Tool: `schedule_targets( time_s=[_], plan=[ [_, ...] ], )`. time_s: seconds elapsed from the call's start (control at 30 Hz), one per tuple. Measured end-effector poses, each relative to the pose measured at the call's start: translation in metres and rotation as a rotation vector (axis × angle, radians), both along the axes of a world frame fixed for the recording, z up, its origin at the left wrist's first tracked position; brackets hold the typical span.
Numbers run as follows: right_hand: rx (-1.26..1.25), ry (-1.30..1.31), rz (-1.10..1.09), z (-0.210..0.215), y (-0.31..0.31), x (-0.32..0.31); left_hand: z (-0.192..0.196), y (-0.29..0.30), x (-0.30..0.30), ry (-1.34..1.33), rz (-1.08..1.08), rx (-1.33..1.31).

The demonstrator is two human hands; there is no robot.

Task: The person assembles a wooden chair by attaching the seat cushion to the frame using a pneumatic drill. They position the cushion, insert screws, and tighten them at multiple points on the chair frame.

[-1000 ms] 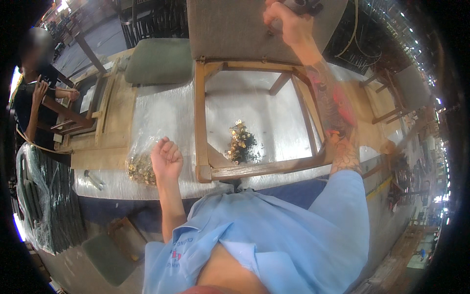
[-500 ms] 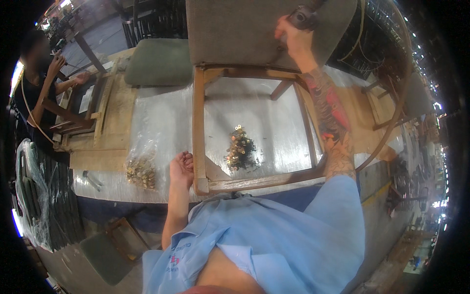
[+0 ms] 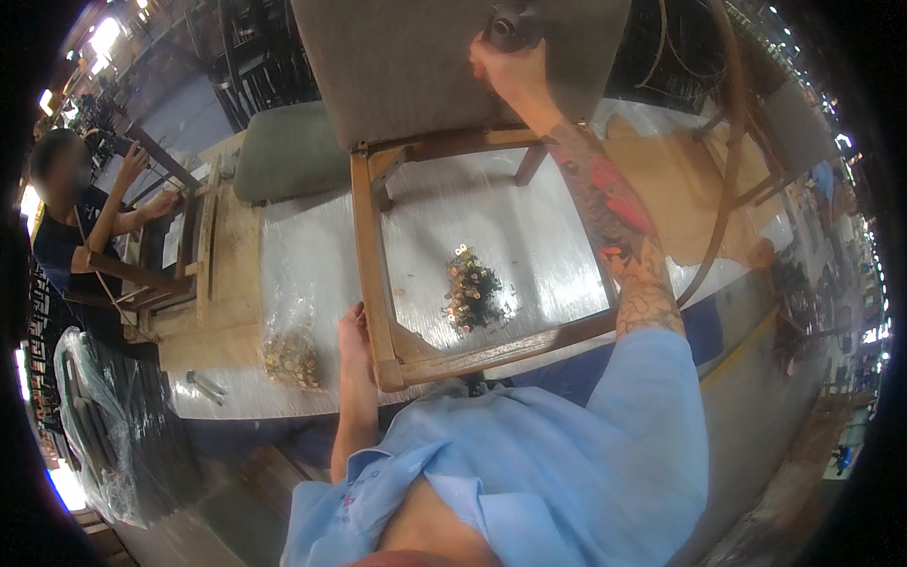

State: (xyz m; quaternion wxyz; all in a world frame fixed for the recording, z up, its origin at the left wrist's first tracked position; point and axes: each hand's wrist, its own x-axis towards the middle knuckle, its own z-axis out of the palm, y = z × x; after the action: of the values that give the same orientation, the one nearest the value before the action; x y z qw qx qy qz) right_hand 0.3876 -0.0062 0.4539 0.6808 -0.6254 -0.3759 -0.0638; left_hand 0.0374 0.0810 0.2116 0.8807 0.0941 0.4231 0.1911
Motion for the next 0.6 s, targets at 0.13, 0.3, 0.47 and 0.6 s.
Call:
schedule_targets(
  time_s=[0.13, 0.3, 0.47, 0.6],
  plan=[
    [0.014, 0.026, 0.018, -0.001, -0.001, 0.005, 0.002, 0.0, 0.0, -0.009, -0.011, 0.034],
    [0.048, 0.041, 0.002, -0.006, -0.002, 0.008, -0.017, 0.0, -0.006, -0.051, -0.012, -0.009],
    [0.046, 0.06, 0.008, -0.006, 0.001, 0.006, -0.018, -0.001, -0.007, -0.066, -0.009, 0.032],
    [0.035, 0.014, 0.0, -0.008, -0.003, 0.01, -0.016, -0.002, -0.007, -0.069, -0.041, 0.09]
  ],
)
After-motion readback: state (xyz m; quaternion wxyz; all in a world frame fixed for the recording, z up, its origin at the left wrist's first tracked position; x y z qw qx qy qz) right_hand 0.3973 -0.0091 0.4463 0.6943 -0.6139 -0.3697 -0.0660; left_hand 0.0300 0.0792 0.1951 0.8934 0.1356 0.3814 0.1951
